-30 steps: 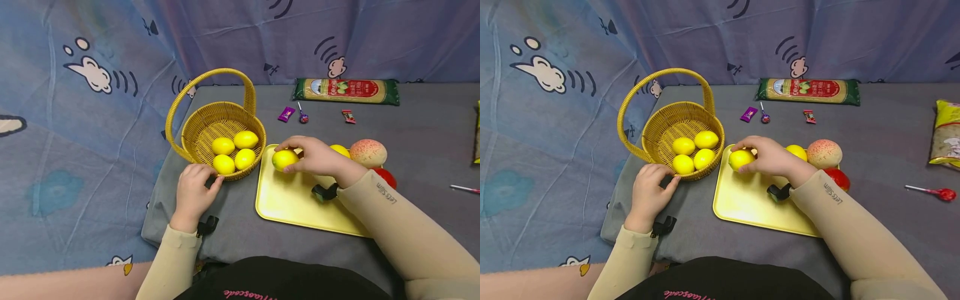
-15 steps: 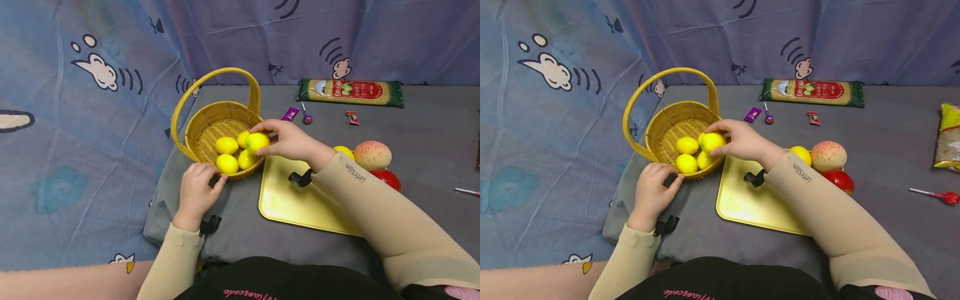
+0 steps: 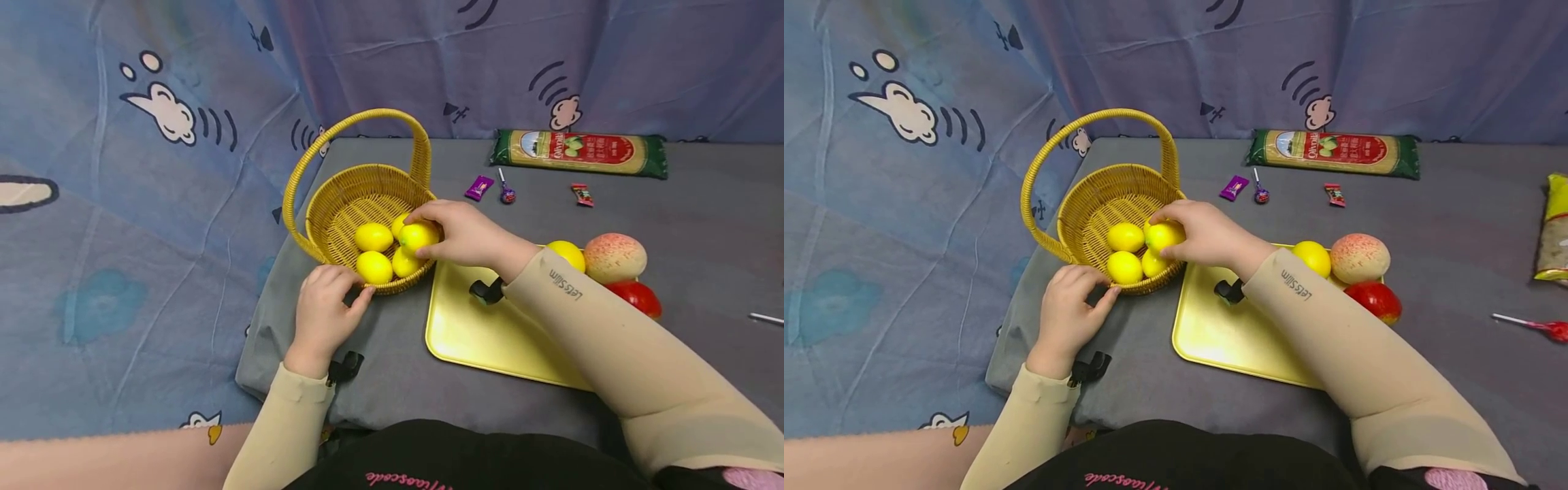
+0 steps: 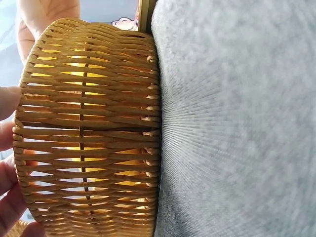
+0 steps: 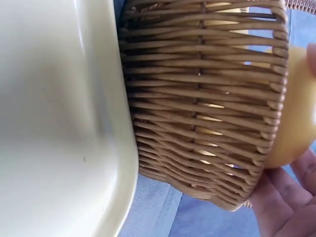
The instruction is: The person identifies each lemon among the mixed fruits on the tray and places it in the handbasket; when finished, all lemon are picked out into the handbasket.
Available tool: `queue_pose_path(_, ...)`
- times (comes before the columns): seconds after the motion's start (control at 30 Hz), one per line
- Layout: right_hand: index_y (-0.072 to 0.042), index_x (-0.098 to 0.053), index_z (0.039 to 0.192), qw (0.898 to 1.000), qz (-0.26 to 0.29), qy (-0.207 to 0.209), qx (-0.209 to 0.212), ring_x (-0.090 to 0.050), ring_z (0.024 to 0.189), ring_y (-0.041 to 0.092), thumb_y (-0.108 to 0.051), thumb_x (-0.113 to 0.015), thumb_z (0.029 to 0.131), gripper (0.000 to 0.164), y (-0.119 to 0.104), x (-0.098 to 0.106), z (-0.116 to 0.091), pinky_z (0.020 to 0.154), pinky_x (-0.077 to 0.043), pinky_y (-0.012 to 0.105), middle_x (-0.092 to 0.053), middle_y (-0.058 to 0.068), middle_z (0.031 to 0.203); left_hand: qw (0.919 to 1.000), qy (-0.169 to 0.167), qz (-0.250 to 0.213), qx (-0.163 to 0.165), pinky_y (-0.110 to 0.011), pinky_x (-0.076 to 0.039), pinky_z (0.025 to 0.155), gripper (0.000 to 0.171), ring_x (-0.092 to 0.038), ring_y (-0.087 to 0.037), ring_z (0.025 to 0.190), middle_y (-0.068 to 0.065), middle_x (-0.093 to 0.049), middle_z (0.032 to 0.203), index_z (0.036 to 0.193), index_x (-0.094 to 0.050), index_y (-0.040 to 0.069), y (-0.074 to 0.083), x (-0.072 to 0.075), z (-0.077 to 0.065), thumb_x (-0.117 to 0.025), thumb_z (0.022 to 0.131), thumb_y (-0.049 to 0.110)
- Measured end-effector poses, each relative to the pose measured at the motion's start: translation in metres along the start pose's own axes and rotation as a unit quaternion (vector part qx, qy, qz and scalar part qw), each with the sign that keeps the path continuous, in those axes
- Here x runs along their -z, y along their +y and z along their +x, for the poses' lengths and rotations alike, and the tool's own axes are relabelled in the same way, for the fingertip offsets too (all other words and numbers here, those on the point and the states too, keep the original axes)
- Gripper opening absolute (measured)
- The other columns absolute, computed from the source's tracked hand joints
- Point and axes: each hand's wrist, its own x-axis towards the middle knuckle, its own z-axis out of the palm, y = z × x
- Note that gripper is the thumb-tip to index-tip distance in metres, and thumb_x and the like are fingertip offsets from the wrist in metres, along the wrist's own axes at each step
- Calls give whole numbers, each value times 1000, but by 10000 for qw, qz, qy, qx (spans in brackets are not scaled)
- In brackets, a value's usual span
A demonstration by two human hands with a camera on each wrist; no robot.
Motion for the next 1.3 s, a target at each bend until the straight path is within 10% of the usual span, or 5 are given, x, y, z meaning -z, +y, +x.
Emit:
queue_pose_path(0.97, -12, -62, 138, 9963, -814, -271, 102, -48, 138, 30, -17, -80, 86, 55, 1, -4, 26, 121, -30, 47, -59, 8, 141, 9998, 147, -99, -70, -43, -51, 84, 18, -62, -25, 92, -1, -70, 92, 91, -71, 15, -2, -1, 0, -79, 89, 31)
queue_pose_path(1.3, -5, -69, 123, 9951, -954, 102, 244, -57, 122, 30, -11, -77, 87, 37, 5, -7, 26, 110, -42, 45, -63, 12, 129, 9998, 138, -122, -48, -43, -50, 83, 18, -61, -23, 93, 0, -69, 93, 91, -71, 16, -3, -4, 0, -80, 89, 31)
